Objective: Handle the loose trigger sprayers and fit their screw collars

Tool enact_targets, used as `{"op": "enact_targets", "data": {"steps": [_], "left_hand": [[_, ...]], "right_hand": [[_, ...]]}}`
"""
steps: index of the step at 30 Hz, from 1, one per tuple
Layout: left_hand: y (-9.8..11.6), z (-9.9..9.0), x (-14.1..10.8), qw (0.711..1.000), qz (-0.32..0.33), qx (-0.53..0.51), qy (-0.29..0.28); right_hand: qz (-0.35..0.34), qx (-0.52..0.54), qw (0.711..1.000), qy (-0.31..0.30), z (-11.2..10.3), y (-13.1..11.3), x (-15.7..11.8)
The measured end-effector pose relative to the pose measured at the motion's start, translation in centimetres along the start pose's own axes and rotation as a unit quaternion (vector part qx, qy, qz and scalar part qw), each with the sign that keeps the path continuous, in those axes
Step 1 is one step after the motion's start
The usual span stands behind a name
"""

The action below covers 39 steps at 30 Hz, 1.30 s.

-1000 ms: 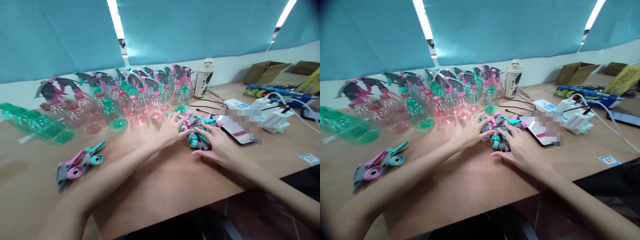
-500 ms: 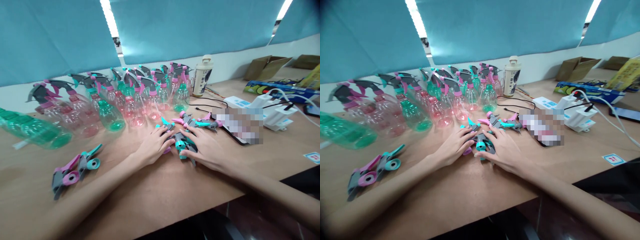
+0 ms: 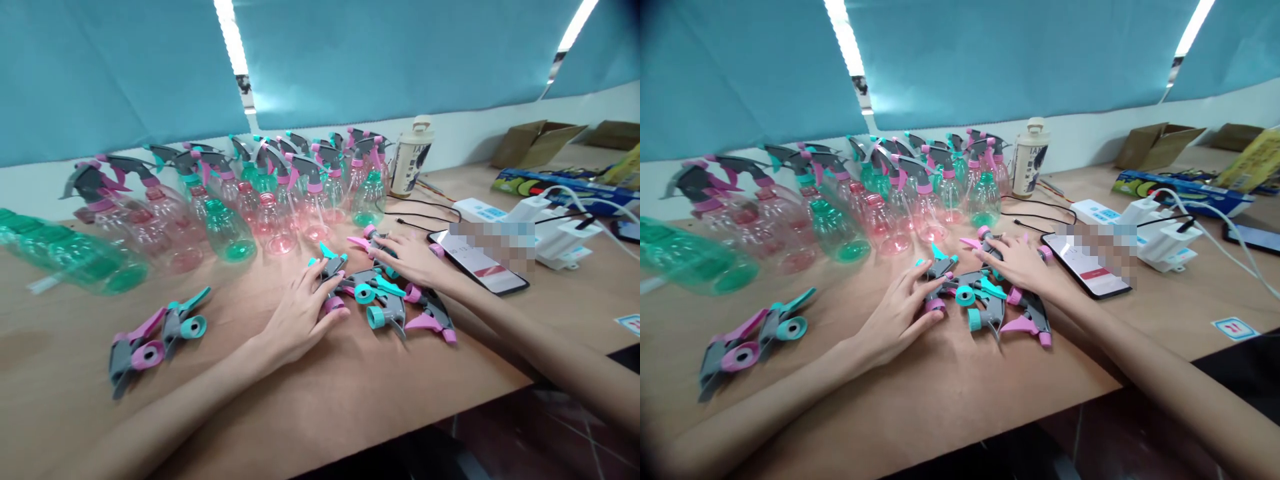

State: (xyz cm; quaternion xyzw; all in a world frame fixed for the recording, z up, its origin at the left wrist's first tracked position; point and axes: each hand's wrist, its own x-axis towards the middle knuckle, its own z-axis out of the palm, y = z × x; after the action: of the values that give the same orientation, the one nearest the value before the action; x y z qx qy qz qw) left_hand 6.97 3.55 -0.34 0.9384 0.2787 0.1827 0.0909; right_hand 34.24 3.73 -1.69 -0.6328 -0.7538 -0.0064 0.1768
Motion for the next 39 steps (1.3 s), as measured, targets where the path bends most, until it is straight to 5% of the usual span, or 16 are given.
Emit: {"op": "enact_targets", "data": {"steps": [6,13,20,25,31,35,39], "left_hand": [[-0.1,-1.2,-2.0,0.998,0.054,-0.004,-0.032],[0.1,-1.0,-2.5,0.997,0.066,0.046,-0.012],[1.1,-2.1,-2.8,0.995,0.075,0.066,-0.031],[1.5,-2.6,-4.6,1.000,0.011,0.017,-0.011],[1.2,-2.2,-5.5,1.000,-0.004,0.020,-0.018],[1.0,-2.0,-5.3,0.998,0.015,0.055,-0.024],[0.9,-2.5,-5.8,0.999,-0.009,-0.008,0.041]], "right_hand": [[0.016,0.031,0.999,-0.013,-1.6,-1.9,0.3],[-0.055,0.056,0.997,-0.012,-0.1,-2.6,2.6],[-0.090,0.069,0.992,-0.051,-1.0,-3.8,1.5],[-0.100,0.072,0.992,-0.004,-1.3,-6.0,0.5],[-0.245,0.082,0.965,-0.052,0.4,-9.4,1.6],[-0.256,0.047,0.963,-0.067,1.1,-9.6,2.3],[-0.232,0.005,0.971,-0.053,0.1,-8.6,1.8]]}}
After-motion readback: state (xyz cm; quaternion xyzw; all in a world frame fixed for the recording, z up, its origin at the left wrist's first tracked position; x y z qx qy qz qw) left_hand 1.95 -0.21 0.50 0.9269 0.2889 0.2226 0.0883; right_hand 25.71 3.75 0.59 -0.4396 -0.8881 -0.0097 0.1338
